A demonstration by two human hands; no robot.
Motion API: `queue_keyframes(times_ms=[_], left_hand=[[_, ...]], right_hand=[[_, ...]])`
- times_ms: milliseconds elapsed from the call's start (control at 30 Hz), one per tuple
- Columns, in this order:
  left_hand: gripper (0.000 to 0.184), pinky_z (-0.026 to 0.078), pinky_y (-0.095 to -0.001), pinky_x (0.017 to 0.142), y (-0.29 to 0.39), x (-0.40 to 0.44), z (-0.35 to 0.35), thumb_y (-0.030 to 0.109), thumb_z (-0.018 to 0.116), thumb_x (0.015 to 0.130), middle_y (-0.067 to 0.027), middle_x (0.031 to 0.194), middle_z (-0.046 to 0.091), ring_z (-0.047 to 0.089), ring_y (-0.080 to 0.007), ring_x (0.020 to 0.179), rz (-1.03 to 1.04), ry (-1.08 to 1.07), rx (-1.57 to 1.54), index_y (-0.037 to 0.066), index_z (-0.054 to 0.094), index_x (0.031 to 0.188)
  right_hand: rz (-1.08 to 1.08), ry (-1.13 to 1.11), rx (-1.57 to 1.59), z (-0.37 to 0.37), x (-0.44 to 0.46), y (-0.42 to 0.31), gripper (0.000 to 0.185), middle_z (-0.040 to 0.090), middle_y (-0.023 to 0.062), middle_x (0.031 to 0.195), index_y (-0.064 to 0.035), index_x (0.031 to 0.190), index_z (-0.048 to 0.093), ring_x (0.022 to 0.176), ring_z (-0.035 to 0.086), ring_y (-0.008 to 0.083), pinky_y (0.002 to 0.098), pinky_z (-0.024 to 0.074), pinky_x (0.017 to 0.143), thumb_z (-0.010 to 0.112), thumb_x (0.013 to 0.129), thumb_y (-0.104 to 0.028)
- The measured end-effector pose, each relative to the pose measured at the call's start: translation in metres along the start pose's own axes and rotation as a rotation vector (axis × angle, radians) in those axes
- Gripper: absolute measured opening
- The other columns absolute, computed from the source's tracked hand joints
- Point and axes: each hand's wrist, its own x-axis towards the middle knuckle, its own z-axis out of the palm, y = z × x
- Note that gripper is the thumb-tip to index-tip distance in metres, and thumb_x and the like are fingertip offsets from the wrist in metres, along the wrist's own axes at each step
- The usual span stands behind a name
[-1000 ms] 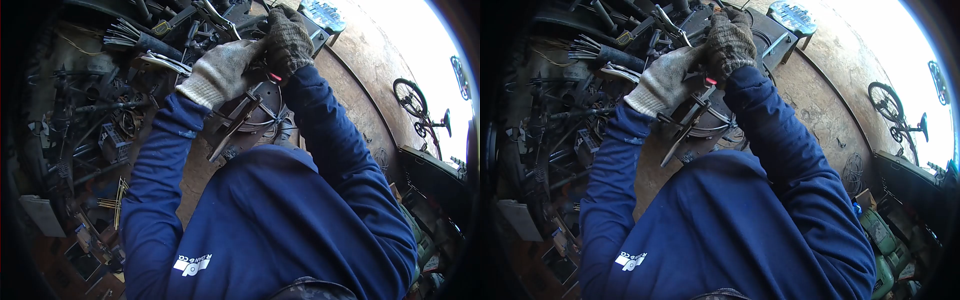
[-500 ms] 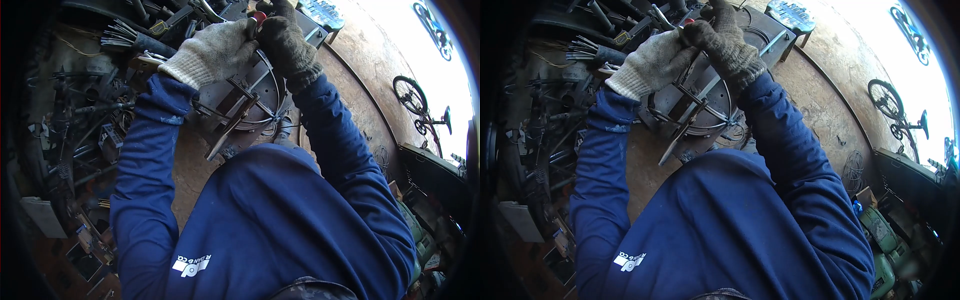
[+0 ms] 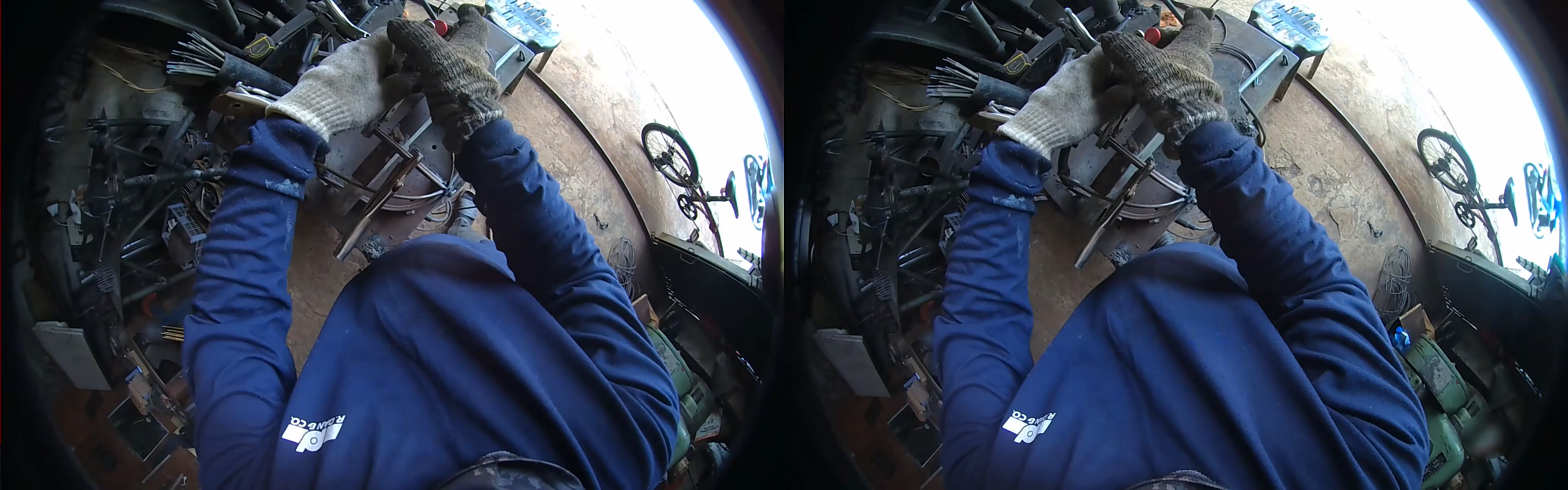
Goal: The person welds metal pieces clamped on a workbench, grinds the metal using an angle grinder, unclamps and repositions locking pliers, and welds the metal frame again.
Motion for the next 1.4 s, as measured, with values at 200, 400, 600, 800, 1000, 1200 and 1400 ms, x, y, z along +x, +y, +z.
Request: queue_keyframes(times_ms=[200, 400, 600, 800, 1000, 1200, 1400], left_hand=[[0.056, 0.053, -0.0401, 0.089, 0.008, 0.016, 0.016, 0.047, 0.066, 0.089, -0.0179, 0.112, 0.068, 0.067, -0.0286, 0.106, -0.221, -0.106, 0.122, 0.005, 0.058, 0.125], [0.047, 0.05, -0.0445, 0.098, -0.048, 0.053, 0.076, 0.044, 0.053, 0.093, -0.0198, 0.122, 0.065, 0.062, -0.0357, 0.114, 0.024, -0.115, 0.021, 0.014, 0.059, 0.127], [0.04, 0.048, -0.0438, 0.102, -0.05, 0.05, 0.077, 0.036, 0.044, 0.1, -0.0194, 0.127, 0.061, 0.059, -0.0339, 0.118, 0.475, -0.023, 0.476, 0.012, 0.056, 0.129], [0.036, 0.049, -0.0434, 0.101, -0.023, 0.046, 0.059, 0.029, 0.046, 0.099, -0.0186, 0.124, 0.063, 0.061, -0.0332, 0.116, 0.107, -0.221, 0.322, 0.007, 0.059, 0.124], [0.041, 0.049, -0.0445, 0.099, -0.034, 0.05, 0.076, 0.037, 0.049, 0.096, -0.0195, 0.122, 0.065, 0.062, -0.0365, 0.115, 0.085, -0.051, 0.187, 0.008, 0.062, 0.123], [0.046, 0.049, -0.0471, 0.097, -0.011, 0.038, 0.059, 0.044, 0.051, 0.095, -0.0212, 0.115, 0.067, 0.062, -0.0388, 0.111, -0.091, -0.049, 0.029, 0.008, 0.064, 0.119], [0.047, 0.05, -0.0427, 0.087, 0.024, 0.019, 0.033, 0.048, 0.058, 0.089, -0.0183, 0.099, 0.069, 0.066, -0.0342, 0.096, -0.354, -0.06, -0.147, 0.01, 0.066, 0.116]], right_hand=[[-0.015, -0.013, 0.001, 0.004, 0.006, 0.005, 0.093, 0.065, 0.021, 0.106, 0.0036, 0.139, 0.035, 0.098, 0.065, 0.0301, 0.039, 0.0519, 0.087, 0.078, 0.076, -0.049], [-0.029, -0.02, -0.013, 0.006, 0.01, 0.009, 0.08, 0.065, 0.0188, 0.105, 0.0026, 0.136, 0.041, 0.096, 0.064, 0.0274, 0.0375, 0.0522, 0.084, 0.072, 0.082, -0.047], [-0.015, -0.009, -0.047, 0.008, 0.018, 0.013, 0.068, 0.065, 0.0165, 0.104, 0.0016, 0.132, 0.046, 0.094, 0.064, 0.0246, 0.036, 0.0525, 0.082, 0.067, 0.087, -0.045], [-0.01, -0.01, -0.07, 0.014, 0.026, 0.013, 0.057, 0.065, 0.0142, 0.103, 0.0006, 0.128, 0.051, 0.093, 0.064, 0.0219, 0.0345, 0.0528, 0.079, 0.061, 0.093, -0.043], [-0.006, -0.016, -0.075, 0.013, 0.021, 0.011, 0.051, 0.066, 0.0127, 0.103, -0.0002, 0.126, 0.055, 0.092, 0.063, 0.02, 0.0335, 0.0529, 0.077, 0.057, 0.097, -0.042], [-0.023, 0.001, -0.005, -0.004, 0.013, 0.011, 0.059, 0.065, 0.0146, 0.105, 0.0004, 0.129, 0.053, 0.095, 0.063, 0.0226, 0.0346, 0.052, 0.081, 0.061, 0.091, -0.045], [-0.045, -0.084, 0.036, -0.025, 0.037, 0.027, 0.068, 0.065, 0.0166, 0.108, 0.001, 0.131, 0.05, 0.099, 0.063, 0.0251, 0.0358, 0.051, 0.085, 0.066, 0.086, -0.047]])
